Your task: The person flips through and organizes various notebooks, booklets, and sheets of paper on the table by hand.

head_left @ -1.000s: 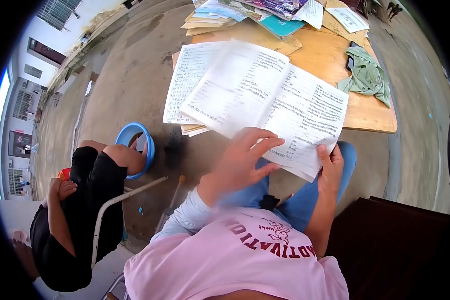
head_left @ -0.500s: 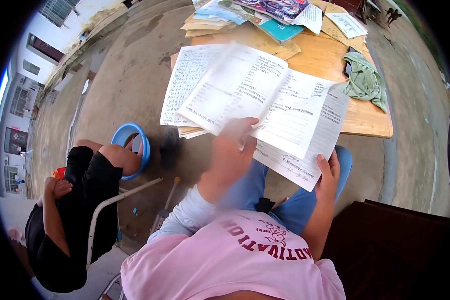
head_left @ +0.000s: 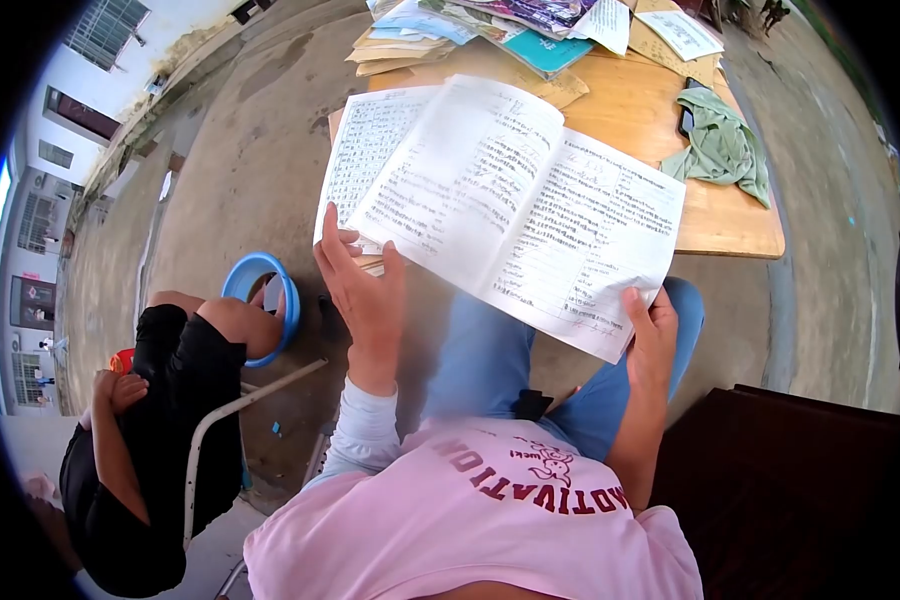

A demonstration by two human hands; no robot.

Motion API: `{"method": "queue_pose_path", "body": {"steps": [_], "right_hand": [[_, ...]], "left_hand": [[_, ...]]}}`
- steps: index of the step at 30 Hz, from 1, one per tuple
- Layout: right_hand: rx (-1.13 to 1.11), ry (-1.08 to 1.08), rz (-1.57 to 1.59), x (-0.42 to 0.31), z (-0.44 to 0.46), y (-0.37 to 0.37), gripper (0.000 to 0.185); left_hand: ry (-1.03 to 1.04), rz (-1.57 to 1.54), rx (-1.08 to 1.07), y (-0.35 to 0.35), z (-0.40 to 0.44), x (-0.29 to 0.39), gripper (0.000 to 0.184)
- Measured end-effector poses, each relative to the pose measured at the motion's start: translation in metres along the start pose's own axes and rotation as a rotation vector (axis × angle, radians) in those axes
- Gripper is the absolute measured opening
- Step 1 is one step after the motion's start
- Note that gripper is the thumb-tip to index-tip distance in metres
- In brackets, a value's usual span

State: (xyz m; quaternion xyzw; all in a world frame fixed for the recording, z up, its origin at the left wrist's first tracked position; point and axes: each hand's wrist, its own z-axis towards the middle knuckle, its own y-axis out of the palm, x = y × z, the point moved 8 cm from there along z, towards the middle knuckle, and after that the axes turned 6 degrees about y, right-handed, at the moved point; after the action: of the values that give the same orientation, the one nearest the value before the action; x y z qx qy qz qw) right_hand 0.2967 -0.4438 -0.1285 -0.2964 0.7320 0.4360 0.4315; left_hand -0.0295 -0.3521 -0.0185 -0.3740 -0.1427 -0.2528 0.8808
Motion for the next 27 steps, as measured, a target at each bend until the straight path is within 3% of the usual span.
{"method": "queue_pose_path", "body": {"steps": [3, 6, 9, 18, 24, 26, 27], "right_hand": [[0.028, 0.022, 0.001, 0.002, 0.001, -0.001, 0.040], [0.057, 0.036, -0.014, 0.003, 0.002, -0.001, 0.041], [0.061, 0.036, 0.010, 0.004, 0.004, 0.002, 0.040], [0.047, 0.045, -0.003, 0.003, 0.002, -0.007, 0.029], [-0.119, -0.018, -0.031, -0.010, -0.012, 0.005, 0.034], [-0.162, -0.001, -0.095, -0.010, -0.015, 0.007, 0.036], [-0.154, 0.010, -0.079, -0.008, -0.014, 0.005, 0.035]], "left_hand": [[0.005, -0.277, -0.087, 0.004, -0.003, 0.010, 0.058], [0.286, -0.510, -0.435, 0.024, -0.014, 0.058, 0.050], [0.518, -0.504, -0.602, 0.031, -0.025, 0.108, 0.049], [0.535, -0.364, -0.604, 0.058, -0.036, 0.121, 0.051], [0.190, -0.546, -0.351, 0.052, -0.013, 0.083, 0.042], [-0.063, -0.651, -0.339, 0.051, -0.012, 0.058, 0.040], [-0.087, -0.630, -0.297, 0.047, -0.011, 0.050, 0.041]]}}
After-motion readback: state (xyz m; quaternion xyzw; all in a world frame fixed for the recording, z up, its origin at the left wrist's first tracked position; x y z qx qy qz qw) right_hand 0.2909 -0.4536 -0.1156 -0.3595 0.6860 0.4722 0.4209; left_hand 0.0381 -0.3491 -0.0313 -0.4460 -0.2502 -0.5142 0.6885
